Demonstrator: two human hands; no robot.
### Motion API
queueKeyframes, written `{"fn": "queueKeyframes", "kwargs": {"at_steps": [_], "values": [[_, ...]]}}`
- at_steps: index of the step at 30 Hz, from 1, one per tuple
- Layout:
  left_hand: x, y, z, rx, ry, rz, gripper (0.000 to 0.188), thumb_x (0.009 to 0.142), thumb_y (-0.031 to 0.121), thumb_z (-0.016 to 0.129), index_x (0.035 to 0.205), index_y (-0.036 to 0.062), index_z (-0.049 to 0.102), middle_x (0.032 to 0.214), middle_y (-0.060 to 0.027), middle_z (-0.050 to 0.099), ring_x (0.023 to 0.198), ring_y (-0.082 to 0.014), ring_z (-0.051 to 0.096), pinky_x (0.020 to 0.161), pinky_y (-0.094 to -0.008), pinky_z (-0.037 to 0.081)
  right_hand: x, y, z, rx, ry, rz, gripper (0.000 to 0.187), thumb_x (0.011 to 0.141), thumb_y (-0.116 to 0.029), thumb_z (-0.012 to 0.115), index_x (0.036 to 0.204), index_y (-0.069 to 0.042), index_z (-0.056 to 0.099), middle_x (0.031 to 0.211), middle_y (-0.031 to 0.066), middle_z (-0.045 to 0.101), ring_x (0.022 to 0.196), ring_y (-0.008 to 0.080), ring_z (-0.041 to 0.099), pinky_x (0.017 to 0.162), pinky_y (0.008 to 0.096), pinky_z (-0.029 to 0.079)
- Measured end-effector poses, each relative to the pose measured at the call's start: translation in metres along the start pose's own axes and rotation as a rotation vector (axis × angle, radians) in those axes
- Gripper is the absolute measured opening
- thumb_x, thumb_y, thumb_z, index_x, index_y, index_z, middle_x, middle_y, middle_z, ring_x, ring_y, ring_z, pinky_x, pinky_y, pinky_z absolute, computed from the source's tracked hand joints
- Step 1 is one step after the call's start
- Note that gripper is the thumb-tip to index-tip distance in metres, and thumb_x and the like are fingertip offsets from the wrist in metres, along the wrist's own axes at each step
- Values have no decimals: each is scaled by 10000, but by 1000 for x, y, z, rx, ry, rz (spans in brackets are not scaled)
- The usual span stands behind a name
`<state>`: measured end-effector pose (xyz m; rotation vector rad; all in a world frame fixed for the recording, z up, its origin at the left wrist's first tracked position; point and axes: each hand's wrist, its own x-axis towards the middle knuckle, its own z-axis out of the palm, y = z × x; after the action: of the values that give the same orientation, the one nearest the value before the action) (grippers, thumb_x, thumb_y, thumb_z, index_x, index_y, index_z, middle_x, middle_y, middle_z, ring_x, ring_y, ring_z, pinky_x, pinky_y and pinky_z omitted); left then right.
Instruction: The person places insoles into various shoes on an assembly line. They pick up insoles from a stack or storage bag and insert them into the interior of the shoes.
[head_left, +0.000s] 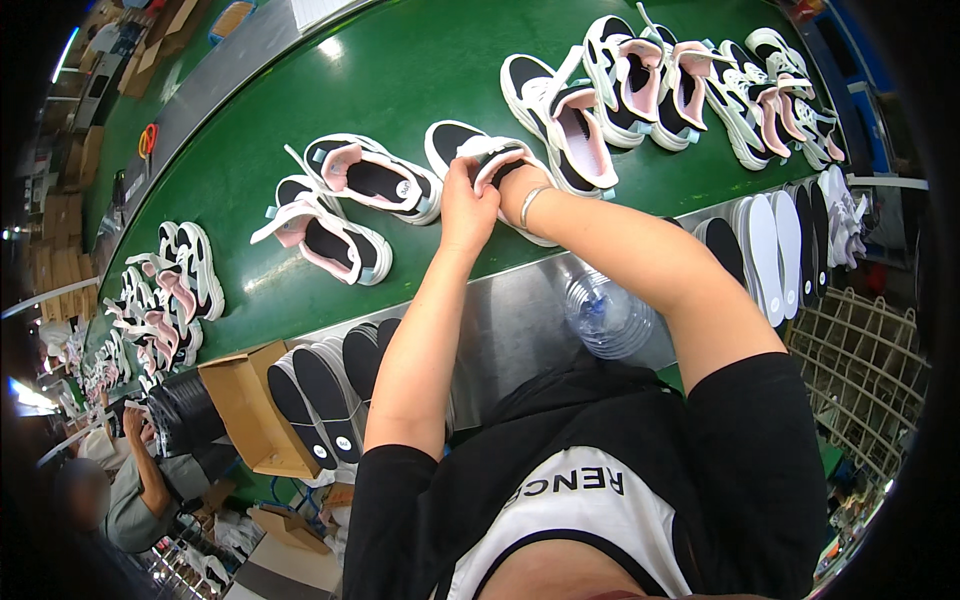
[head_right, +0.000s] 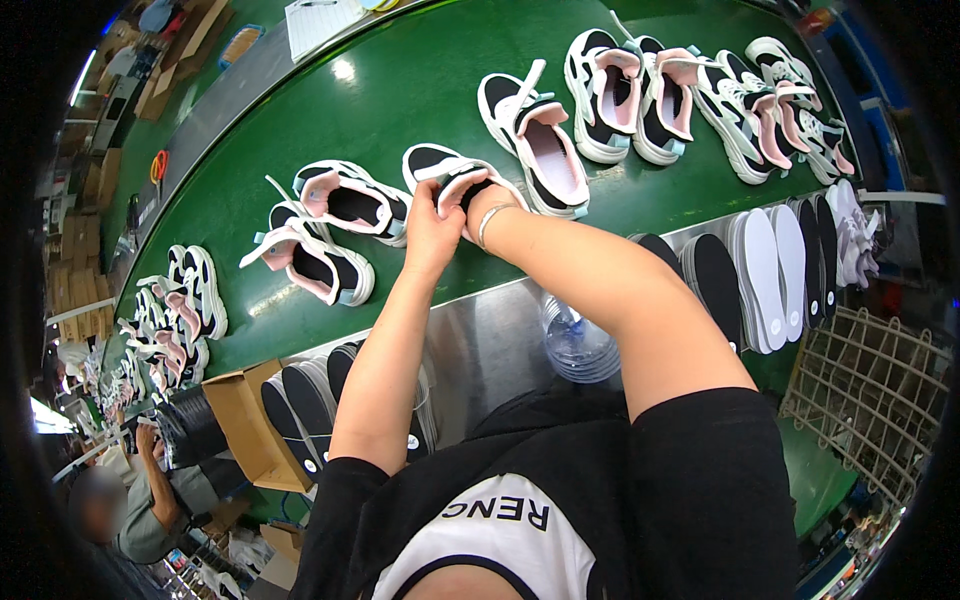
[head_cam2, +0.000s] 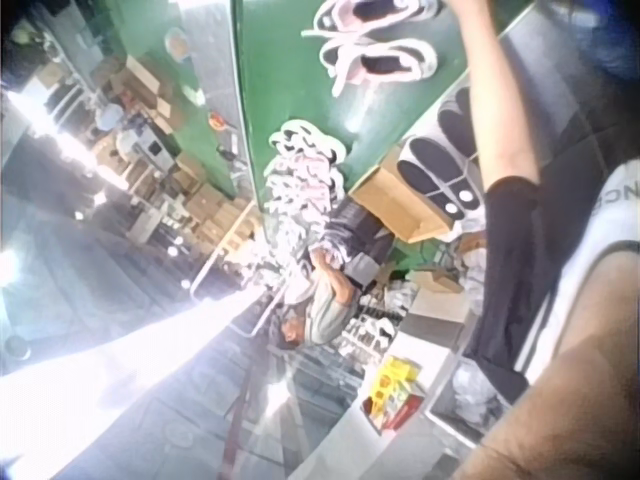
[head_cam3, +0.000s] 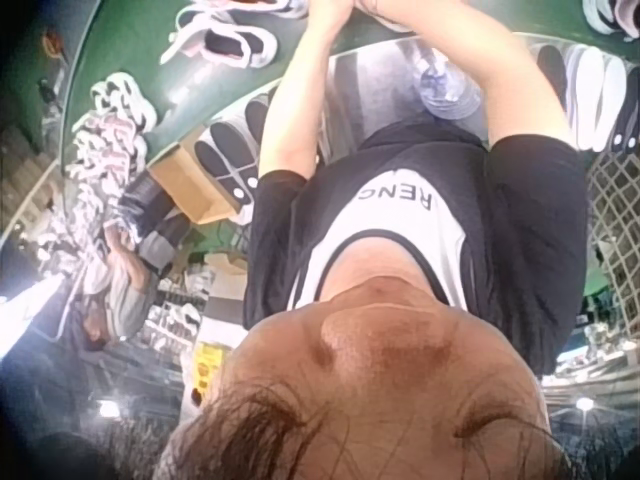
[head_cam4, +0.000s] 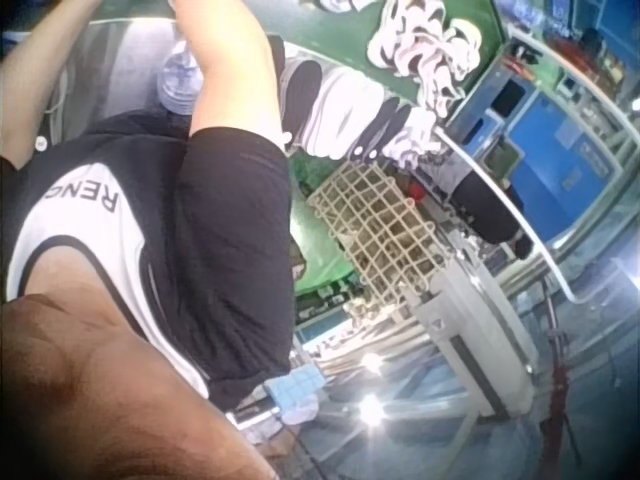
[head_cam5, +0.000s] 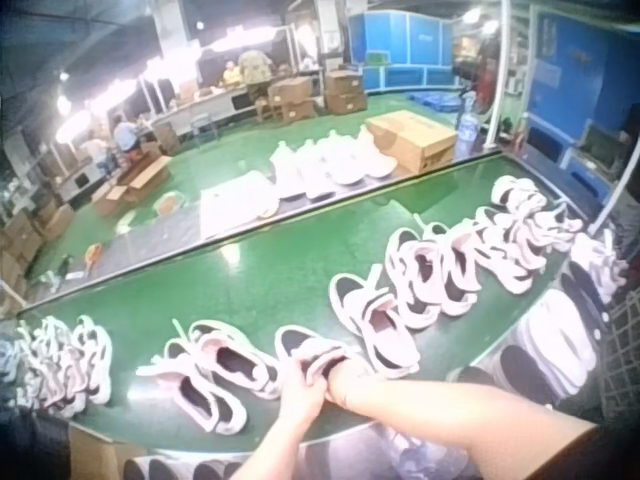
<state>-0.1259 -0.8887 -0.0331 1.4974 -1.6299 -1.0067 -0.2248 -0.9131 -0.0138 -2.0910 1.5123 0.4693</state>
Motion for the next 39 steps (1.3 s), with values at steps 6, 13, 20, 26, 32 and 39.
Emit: {"fn": "queueKeyframes", "kwargs": {"at_steps": [6,13,20,26,32,39], "values": [[-1,5,5,59,57,73,322,661,15,472,975,-52,448,931,-222,513,886,-352,494,775,-379,396,-26,9,-9,-287,88,-198,349,776,-246,403,1066,-77,498,1161,109,461,1099,202,413,943,298,267],[3,5,5,45,58,44,314,692,39,489,984,-70,447,912,-232,528,871,-347,522,748,-378,415,-69,15,-17,-214,-213,-248,184,633,-134,526,771,-54,618,765,97,615,756,233,586,788,531,278],[-3,20,-1,-223,-18,-25,379,805,247,534,1028,-54,477,888,-122,569,821,-174,536,751,-272,410,-58,37,6,-152,-218,-225,178,669,-144,513,805,-48,577,747,120,607,731,263,583,764,458,338],[13,15,-5,-568,-76,-411,355,859,324,421,895,0,562,720,-25,547,603,-88,453,526,-221,358,-56,24,-21,-109,685,-393,159,757,-195,477,839,-77,544,681,58,558,647,218,552,621,341,405],[25,19,-2,-602,-73,-586,351,861,357,385,828,54,558,706,-23,540,580,-98,455,507,-227,348,-20,44,-7,-255,921,-543,203,677,-148,501,871,-99,534,747,16,523,729,183,532,628,295,416],[27,8,3,-580,15,-432,343,859,310,414,870,-2,555,744,-58,558,630,-138,493,571,-256,392,-55,40,-19,434,605,-618,134,694,-196,565,728,-68,584,746,75,559,724,250,536,620,349,415]]}}
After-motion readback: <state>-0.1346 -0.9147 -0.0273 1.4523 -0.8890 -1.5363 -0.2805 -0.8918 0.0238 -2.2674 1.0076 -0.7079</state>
